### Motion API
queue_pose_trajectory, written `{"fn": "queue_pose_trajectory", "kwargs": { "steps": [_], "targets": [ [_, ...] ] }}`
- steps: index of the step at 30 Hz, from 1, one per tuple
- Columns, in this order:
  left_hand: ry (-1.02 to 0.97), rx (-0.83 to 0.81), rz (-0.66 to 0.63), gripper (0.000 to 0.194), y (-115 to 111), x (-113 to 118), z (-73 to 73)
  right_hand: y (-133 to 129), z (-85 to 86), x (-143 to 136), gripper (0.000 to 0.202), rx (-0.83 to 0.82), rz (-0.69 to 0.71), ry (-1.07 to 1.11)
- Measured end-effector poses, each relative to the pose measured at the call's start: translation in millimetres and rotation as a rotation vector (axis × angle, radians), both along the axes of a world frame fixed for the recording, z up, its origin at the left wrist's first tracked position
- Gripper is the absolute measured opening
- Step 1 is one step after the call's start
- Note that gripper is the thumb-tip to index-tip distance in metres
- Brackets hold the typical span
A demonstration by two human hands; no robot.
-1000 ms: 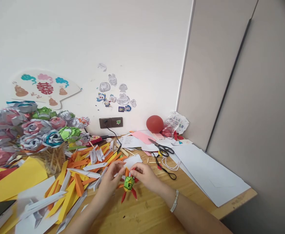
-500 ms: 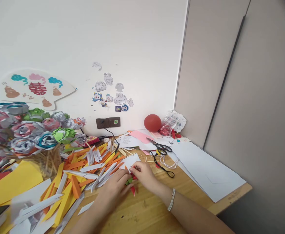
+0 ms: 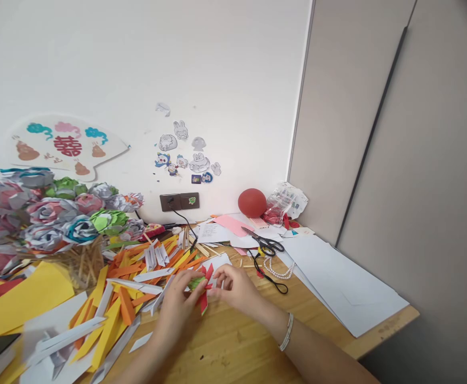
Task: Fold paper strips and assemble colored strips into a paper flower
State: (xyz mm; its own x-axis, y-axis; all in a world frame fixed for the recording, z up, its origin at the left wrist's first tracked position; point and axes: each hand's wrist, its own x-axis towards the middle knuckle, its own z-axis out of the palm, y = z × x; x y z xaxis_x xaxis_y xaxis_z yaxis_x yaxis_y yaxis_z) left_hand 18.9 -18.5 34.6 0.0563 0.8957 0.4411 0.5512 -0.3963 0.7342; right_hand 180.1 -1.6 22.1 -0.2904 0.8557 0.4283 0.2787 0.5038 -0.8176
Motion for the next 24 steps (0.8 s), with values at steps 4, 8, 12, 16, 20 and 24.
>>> {"fn": "queue_pose_trajectory", "kwargs": {
  "steps": [4, 8, 12, 16, 20, 24],
  "targets": [
    [-0.019, 0.014, -0.033, 0.026, 0.9, 0.4, -1.9, 1.0, -3.9, -4.7, 0.012, 0.012, -0.052, 0.006],
    [0.011, 0.067, -0.059, 0.028, -0.3, 3.9, -5.2, 5.1, -3.1, -2.2, 0.010, -0.009, -0.060, 0.076],
    [0.091, 0.154, -0.044, 0.028, 0.1, 4.3, -10.8, 8.5, -4.2, -0.4, 0.010, 0.039, -0.084, 0.070],
    [0.241, 0.252, -0.008, 0.029, -2.1, 1.9, -13.0, 9.9, -4.2, 0.5, 0.011, 0.074, -0.110, 0.022],
    [0.347, 0.390, 0.079, 0.030, -4.4, -5.0, -5.4, 5.3, 4.4, 3.6, 0.013, 0.094, -0.097, -0.042],
    [0.310, 0.404, 0.039, 0.026, 0.8, -11.8, 2.9, -3.2, 17.6, 6.2, 0.016, 0.149, -0.067, -0.112]
  ]
}}
